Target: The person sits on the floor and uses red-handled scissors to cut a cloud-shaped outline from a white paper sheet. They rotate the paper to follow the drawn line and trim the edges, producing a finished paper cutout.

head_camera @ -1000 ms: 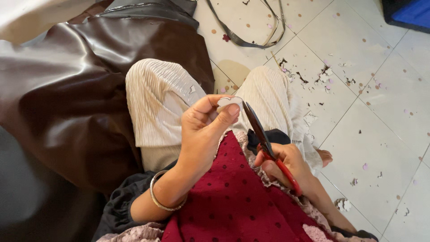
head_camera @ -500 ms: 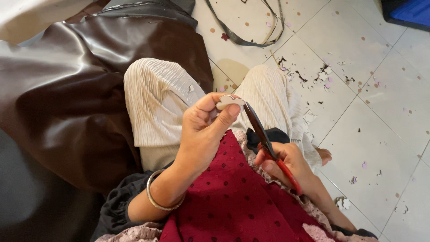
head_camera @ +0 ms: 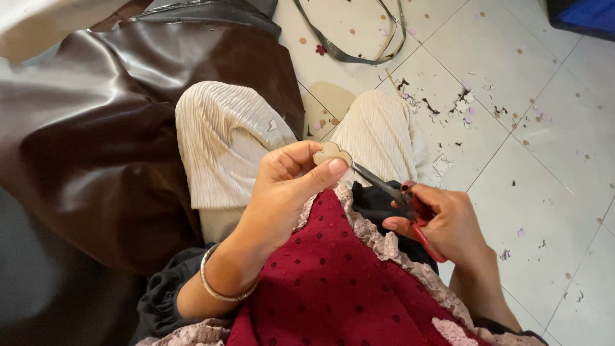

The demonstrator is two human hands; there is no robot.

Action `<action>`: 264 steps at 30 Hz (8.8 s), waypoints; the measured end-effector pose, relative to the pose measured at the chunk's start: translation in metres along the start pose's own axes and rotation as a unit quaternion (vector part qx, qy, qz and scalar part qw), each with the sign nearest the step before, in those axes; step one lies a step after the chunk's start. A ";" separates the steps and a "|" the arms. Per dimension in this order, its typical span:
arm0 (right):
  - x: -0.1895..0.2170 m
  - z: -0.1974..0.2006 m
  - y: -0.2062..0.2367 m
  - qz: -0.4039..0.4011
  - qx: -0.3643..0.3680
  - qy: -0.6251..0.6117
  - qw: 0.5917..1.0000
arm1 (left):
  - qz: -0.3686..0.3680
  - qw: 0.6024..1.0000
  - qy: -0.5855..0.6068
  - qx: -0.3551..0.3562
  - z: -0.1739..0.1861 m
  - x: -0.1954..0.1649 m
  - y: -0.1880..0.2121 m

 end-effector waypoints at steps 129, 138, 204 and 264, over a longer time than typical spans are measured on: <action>-0.041 -0.018 0.021 0.018 0.016 -0.241 0.970 | -0.109 0.993 -0.011 -0.039 0.000 -0.014 0.013; -0.033 -0.016 0.016 0.048 -0.136 -0.399 0.905 | -0.059 0.992 -0.107 -0.042 -0.013 -0.016 0.009; -0.198 -0.078 0.377 -0.516 -0.669 -0.138 0.517 | -0.156 0.475 -0.847 -0.181 0.168 0.024 0.014; -0.022 -0.016 -0.021 -0.024 -0.269 -0.435 0.859 | -0.047 0.908 -0.413 -0.061 0.013 0.008 -0.012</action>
Point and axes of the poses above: each hand's wrist, its own y-axis away from the middle knuckle, its own z-axis out of the back of the hand, x = y × z, the point moved 7 cm from there along -y, towards the middle knuckle, and after that the axes turned 15 degrees about z, right-handed, at the moved point
